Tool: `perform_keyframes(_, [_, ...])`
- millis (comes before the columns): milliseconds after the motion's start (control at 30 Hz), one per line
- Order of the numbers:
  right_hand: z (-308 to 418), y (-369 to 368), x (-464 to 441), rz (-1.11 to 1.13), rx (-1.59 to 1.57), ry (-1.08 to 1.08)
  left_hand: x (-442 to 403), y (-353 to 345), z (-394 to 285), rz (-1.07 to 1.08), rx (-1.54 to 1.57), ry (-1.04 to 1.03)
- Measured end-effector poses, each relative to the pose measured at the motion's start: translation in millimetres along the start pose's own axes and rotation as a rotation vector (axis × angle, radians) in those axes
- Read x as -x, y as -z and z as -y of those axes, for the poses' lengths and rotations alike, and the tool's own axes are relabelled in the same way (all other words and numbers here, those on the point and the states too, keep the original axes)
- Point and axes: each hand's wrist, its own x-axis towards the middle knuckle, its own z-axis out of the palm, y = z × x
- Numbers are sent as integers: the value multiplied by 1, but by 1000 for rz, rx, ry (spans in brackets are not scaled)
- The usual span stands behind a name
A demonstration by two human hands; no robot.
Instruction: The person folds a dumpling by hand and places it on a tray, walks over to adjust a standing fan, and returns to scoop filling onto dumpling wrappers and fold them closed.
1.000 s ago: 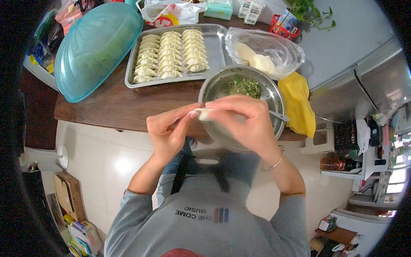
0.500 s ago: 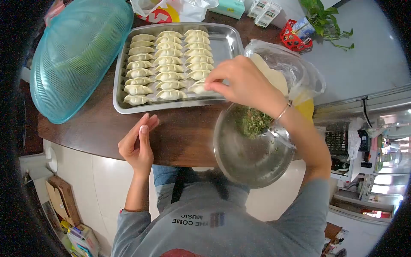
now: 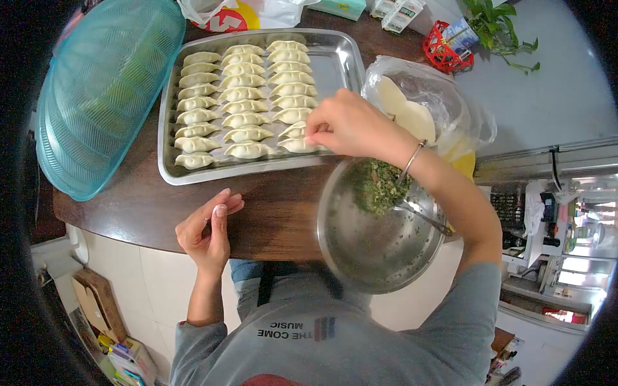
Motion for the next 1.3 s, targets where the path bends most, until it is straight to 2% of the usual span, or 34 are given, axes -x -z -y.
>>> perform_keyframes(133, [-3,-1,0,-7,-14,-12,1,1,0,49,-22,16])
perform_keyframes(233, [-8,-2,-1,-25,53,52,1,-1,1,2,-8,24])
perform_keyframes(333, [-7,1,-1,-2,-88,41,1,-1,0,5,-16,29])
perform_keyframes(400, [-1,11,-1,-64,25,-115,2,-1,0,5,-10,53])
perform_keyframes(533, [-15,-2,1,-103,132,-107,1,-2,-1,13,3,61])
perform_keyframes(600, [-8,-3,-2,14,128,-208,1,-2,-1,11,5,59])
perform_keyframes(700, [-3,0,-5,81,203,-150,1,-1,-1,2,9,71])
perform_keyframes(833, [-4,-1,-5,64,203,-121,1,-1,-1,4,-1,70])
perform_keyframes(1000, [-17,-7,-4,-40,227,-23,1,-1,1,-1,8,53])
perform_keyframes(1100, [-10,2,1,-63,150,-44,1,-3,-1,-34,41,63])
perform_keyframes(1167, [7,15,15,-126,204,-57,3,-3,5,-41,52,34])
perform_keyframes(1233, [28,24,35,-217,72,-15,6,-5,11,-45,134,-5])
perform_keyframes(1300, [55,29,64,-272,88,-31,7,-4,14,1,142,-7])
